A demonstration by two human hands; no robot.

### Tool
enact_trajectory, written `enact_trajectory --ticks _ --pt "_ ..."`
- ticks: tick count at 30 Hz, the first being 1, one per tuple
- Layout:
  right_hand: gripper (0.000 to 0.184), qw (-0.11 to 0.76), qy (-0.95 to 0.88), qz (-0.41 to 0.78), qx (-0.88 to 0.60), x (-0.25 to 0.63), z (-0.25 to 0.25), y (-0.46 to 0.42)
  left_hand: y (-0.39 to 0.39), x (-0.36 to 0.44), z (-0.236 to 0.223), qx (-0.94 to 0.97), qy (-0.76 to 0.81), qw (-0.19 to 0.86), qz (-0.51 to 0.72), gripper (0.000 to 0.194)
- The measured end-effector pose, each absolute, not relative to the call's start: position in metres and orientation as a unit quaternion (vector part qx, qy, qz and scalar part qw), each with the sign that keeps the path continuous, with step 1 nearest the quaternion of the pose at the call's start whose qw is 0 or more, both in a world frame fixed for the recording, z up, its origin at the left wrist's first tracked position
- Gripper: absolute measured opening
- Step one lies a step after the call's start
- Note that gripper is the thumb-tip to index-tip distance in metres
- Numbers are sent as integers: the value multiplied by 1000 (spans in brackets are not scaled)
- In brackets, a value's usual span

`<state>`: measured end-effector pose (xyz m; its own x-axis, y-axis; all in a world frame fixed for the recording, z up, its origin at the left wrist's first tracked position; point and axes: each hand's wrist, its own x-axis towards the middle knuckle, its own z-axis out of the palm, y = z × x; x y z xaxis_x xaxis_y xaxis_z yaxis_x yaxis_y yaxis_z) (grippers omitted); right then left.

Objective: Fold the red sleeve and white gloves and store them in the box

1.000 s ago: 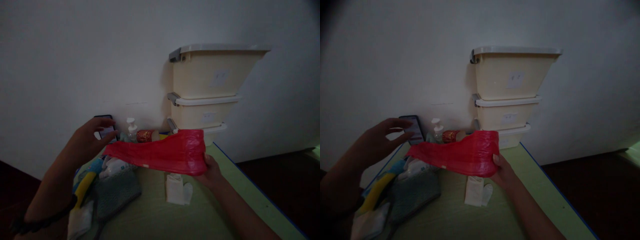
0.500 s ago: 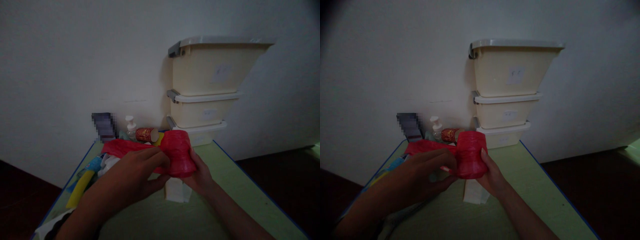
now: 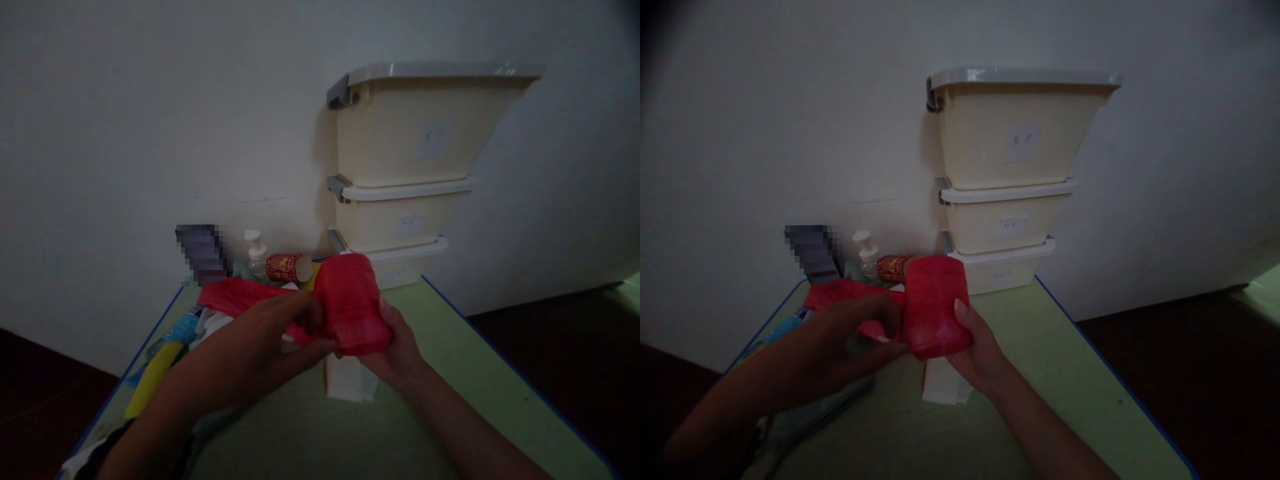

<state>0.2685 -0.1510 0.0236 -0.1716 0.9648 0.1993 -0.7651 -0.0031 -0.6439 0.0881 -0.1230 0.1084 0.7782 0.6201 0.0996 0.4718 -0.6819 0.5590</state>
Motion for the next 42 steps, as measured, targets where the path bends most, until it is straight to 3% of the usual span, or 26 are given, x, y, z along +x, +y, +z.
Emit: enact_trajectory --ticks 4,7,17,22,29,35,37,39,41,42 --pt "42 637 -361 653 -193 270 20 -152 -116 91 109 862 360 305 187 31" --pt "47 629 -373 652 -202 268 17 -152 -115 94 106 841 370 342 197 32" --pt "37 623 -337 674 -210 260 16 -150 -111 95 101 794 342 457 207 43" --pt "32 637 -327 658 -232 260 15 -148 -111 94 99 798 327 464 202 37" --pt "33 613 -362 655 -253 264 10 -147 -109 93 97 805 346 443 193 52" --pt "60 579 -420 666 -210 264 12 -152 -103 87 97 834 372 330 240 51" --pt "81 564 -428 671 -219 262 15 -156 -102 83 95 856 345 306 233 70" --pt "99 570 -418 664 -245 260 17 -159 -103 82 93 888 303 268 217 104" --pt "103 585 -423 638 -269 259 20 -161 -105 82 92 913 277 217 206 125" --pt "101 587 -435 624 -276 260 21 -161 -106 83 92 920 273 195 205 126"
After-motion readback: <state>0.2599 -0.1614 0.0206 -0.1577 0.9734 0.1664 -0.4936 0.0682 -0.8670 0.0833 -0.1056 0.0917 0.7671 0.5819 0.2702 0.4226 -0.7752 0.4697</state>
